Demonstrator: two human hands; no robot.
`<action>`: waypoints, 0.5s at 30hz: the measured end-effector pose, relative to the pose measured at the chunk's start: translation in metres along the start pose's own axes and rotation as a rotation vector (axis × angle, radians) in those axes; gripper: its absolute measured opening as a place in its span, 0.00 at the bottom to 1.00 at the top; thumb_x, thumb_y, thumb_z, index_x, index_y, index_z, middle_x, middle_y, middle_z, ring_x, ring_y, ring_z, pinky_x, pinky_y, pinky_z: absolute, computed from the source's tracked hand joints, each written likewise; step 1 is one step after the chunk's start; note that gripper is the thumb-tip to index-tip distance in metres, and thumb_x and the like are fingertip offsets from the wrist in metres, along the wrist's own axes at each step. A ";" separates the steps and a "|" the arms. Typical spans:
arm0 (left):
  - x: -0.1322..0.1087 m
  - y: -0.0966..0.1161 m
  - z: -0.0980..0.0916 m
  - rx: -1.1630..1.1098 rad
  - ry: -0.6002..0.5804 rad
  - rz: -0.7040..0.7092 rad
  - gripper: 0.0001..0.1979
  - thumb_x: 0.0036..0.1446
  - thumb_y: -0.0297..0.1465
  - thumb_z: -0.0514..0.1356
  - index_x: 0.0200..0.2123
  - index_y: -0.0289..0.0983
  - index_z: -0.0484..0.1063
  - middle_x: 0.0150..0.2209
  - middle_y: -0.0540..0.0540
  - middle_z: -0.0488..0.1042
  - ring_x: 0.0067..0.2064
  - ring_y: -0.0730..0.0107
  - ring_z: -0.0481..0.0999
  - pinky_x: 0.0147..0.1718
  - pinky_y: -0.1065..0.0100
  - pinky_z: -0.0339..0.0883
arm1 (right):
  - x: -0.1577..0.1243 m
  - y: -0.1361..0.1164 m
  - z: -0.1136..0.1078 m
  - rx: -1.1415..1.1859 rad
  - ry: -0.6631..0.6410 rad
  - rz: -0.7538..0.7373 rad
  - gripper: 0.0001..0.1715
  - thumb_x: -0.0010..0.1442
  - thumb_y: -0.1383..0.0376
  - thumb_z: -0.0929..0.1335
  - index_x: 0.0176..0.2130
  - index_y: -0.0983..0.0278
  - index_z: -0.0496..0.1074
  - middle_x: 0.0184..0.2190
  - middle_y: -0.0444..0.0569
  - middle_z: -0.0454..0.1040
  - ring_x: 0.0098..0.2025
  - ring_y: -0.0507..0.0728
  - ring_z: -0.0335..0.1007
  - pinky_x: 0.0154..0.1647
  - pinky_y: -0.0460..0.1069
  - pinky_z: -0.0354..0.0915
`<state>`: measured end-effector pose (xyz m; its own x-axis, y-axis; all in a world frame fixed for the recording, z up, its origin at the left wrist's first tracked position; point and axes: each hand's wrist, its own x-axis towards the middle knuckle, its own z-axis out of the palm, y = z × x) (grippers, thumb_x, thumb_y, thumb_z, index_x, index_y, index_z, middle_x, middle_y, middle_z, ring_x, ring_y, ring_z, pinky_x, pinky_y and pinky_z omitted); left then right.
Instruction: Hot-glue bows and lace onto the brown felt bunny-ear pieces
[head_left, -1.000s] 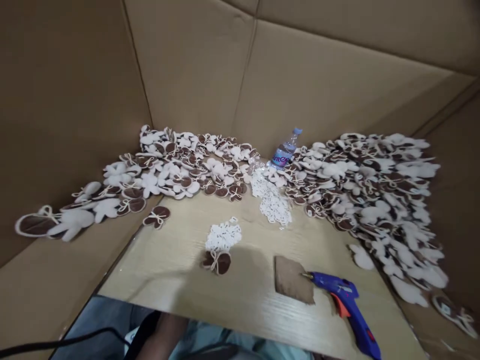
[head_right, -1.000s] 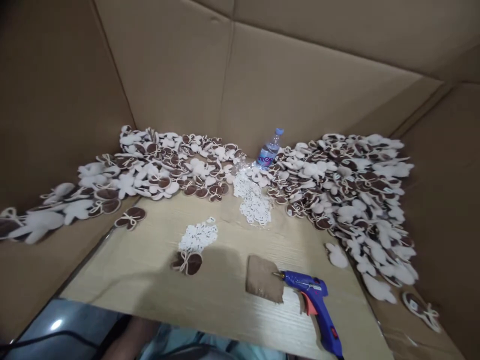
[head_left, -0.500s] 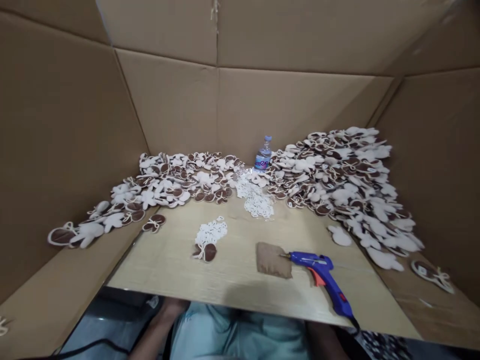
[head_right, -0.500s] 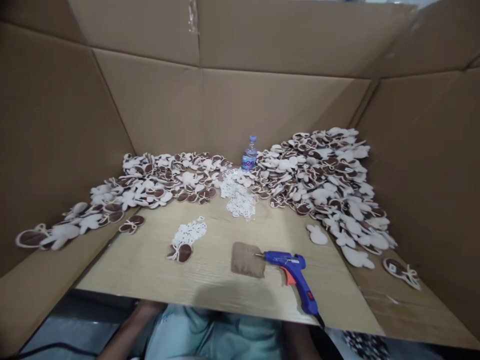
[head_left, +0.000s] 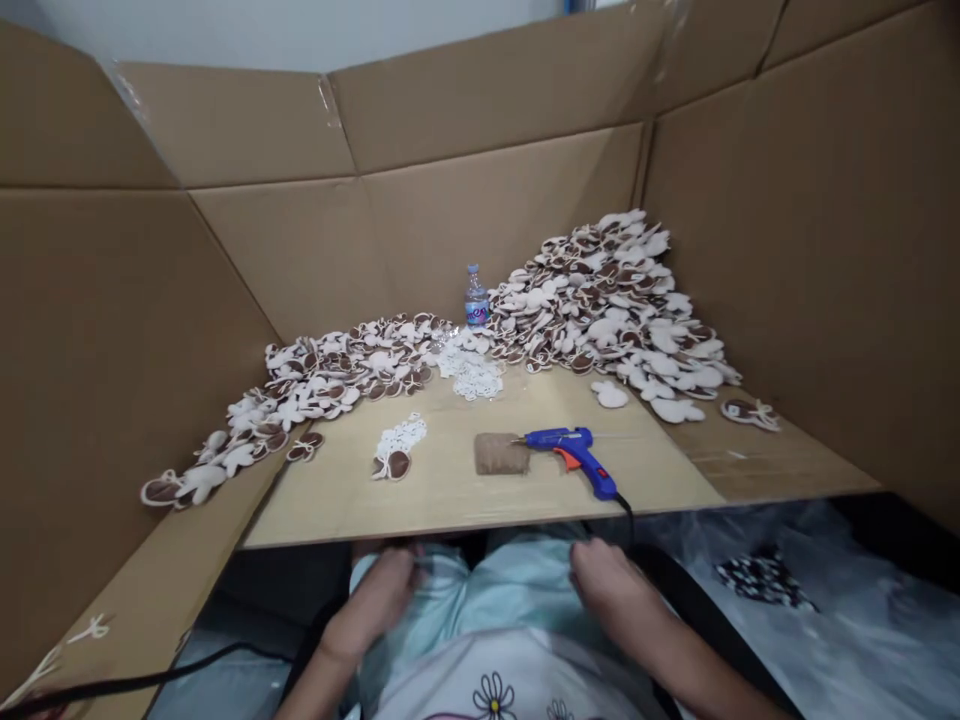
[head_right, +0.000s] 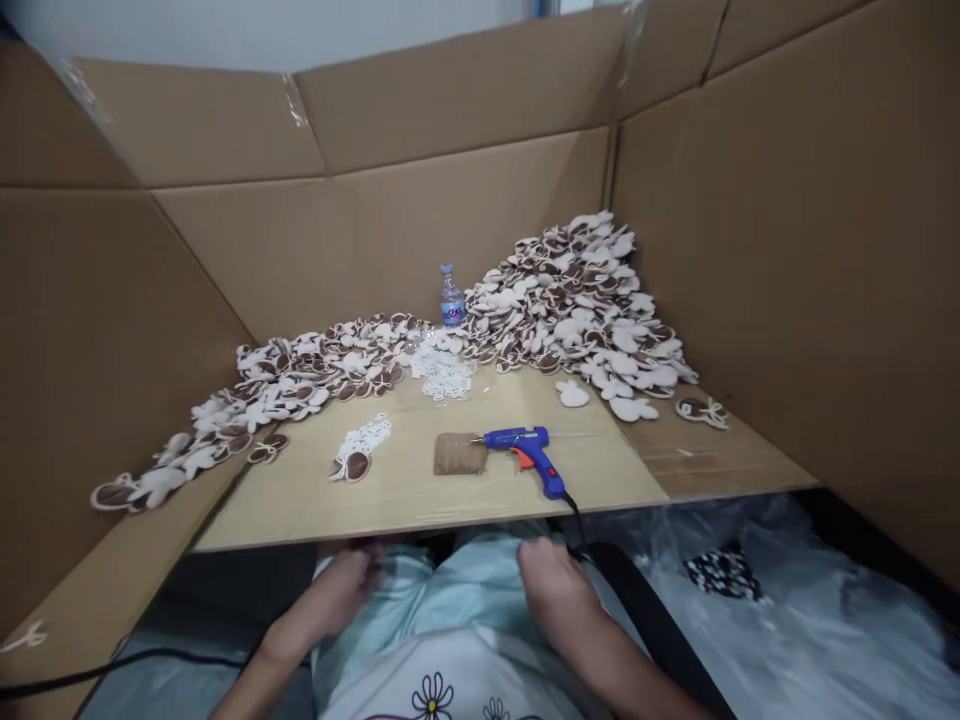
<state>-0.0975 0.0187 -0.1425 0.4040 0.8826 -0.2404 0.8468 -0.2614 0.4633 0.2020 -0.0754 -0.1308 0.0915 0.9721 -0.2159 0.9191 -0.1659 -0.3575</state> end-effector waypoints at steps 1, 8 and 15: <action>-0.008 0.013 -0.005 -0.006 -0.071 0.059 0.12 0.48 0.27 0.64 0.39 0.40 0.79 0.36 0.44 0.81 0.41 0.53 0.79 0.43 0.61 0.69 | -0.006 -0.008 -0.014 0.011 0.020 -0.032 0.11 0.60 0.72 0.65 0.33 0.66 0.78 0.32 0.58 0.80 0.37 0.63 0.78 0.34 0.50 0.64; -0.036 0.081 -0.092 -0.339 -0.385 0.500 0.09 0.55 0.38 0.65 0.37 0.40 0.79 0.35 0.46 0.80 0.36 0.65 0.77 0.37 0.68 0.69 | 0.002 -0.020 -0.088 -0.007 0.365 0.070 0.20 0.65 0.61 0.63 0.48 0.73 0.71 0.44 0.65 0.76 0.47 0.66 0.74 0.45 0.53 0.64; 0.021 0.046 -0.132 -0.227 0.558 0.117 0.11 0.55 0.38 0.59 0.35 0.36 0.73 0.38 0.41 0.78 0.40 0.56 0.76 0.42 0.61 0.67 | 0.049 -0.009 -0.096 -0.091 0.228 0.163 0.17 0.58 0.62 0.67 0.40 0.72 0.78 0.39 0.67 0.80 0.42 0.70 0.78 0.39 0.54 0.66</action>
<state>-0.0958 0.0765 -0.0132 0.1958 0.9407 0.2770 0.6883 -0.3331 0.6444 0.2348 -0.0105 -0.0510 0.3154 0.9476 -0.0504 0.9148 -0.3178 -0.2493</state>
